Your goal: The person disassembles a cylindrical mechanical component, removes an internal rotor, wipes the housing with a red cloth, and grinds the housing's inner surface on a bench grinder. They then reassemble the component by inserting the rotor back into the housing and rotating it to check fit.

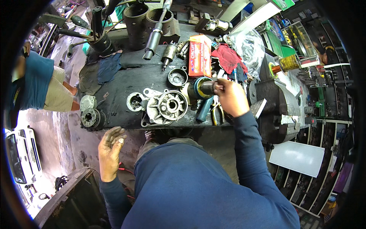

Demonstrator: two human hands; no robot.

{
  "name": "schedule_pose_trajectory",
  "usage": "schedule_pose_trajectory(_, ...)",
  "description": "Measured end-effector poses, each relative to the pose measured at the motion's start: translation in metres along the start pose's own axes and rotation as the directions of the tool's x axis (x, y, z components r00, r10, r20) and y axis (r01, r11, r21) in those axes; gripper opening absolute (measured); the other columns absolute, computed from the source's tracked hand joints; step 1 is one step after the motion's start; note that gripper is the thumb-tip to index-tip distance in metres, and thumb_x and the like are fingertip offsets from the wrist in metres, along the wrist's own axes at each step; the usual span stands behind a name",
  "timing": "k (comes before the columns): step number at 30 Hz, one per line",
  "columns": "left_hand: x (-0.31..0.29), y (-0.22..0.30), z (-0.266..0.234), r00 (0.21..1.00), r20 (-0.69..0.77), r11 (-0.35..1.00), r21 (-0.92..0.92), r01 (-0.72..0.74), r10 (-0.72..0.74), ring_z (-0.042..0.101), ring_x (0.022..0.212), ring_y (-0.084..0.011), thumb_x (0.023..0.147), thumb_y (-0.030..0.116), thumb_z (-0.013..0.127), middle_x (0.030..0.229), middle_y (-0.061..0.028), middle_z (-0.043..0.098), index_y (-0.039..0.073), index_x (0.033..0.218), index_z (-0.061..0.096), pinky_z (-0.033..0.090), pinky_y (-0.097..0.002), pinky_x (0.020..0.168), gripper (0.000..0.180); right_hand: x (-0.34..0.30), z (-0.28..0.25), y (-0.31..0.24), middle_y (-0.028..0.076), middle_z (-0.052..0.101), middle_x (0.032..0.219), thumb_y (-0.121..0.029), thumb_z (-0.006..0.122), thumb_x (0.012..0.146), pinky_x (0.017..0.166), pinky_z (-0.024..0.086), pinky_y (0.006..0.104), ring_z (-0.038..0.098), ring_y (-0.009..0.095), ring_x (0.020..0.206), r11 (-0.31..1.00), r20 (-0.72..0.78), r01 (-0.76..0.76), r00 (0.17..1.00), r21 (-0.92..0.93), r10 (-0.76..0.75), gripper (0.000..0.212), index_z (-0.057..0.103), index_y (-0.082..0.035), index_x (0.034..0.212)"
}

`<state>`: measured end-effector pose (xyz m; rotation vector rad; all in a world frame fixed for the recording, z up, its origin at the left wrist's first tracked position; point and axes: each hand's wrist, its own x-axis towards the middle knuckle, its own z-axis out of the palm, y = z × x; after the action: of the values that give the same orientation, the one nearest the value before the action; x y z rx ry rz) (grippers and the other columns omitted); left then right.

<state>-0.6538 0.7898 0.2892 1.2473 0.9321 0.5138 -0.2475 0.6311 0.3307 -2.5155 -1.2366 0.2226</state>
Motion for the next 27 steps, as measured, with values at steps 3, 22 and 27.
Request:
schedule_pose_trajectory(3, 0.007, 0.004, 0.001, 0.999, 0.002, 0.997, -0.072, 0.036, -0.035, 0.067, 0.117, -0.0224, 0.099, 0.004, 0.066, 0.129, -0.0161, 0.067, -0.005, 0.137, 0.059, 0.052, -0.0353, 0.106, 0.04, -0.02, -0.033, -0.003, 0.026, 0.076, 0.109, -0.012, 0.076, 0.09, 0.091, 0.057, 0.0399, 0.077, 0.034, 0.102, 0.993, -0.035, -0.029, 0.999, 0.118, 0.033, 0.039, 0.071, 0.004, 0.125)
schedule_pose_trajectory(22, 0.048, 0.036, 0.048, 0.769, 0.224, 0.582, 0.538, -0.609, 0.598, 0.055, 0.13, -0.0415, 0.075, 0.01, 0.083, 0.139, -0.0217, 0.057, 0.004, 0.124, 0.069, 0.045, -0.0477, 0.111, 0.051, -0.042, -0.096, -0.128, 0.02, 0.076, 0.113, 0.001, 0.077, 0.086, 0.095, 0.055, 0.0363, 0.074, 0.028, 0.103, 0.96, 0.186, 0.172, 0.959, 0.22, -0.214, 0.044, 0.069, 0.003, 0.129)
schedule_pose_trajectory(27, 0.047, 0.027, 0.041, 0.769, 0.237, 0.608, 0.495, -0.621, 0.593, 0.055, 0.129, -0.0418, 0.076, 0.012, 0.083, 0.139, -0.0221, 0.057, 0.003, 0.123, 0.069, 0.046, -0.0483, 0.11, 0.049, -0.033, -0.09, -0.147, 0.022, 0.074, 0.109, -0.004, 0.077, 0.087, 0.09, 0.056, 0.0394, 0.074, 0.036, 0.1, 0.974, 0.267, 0.193, 0.939, 0.115, -0.218, 0.041, 0.069, 0.002, 0.127)
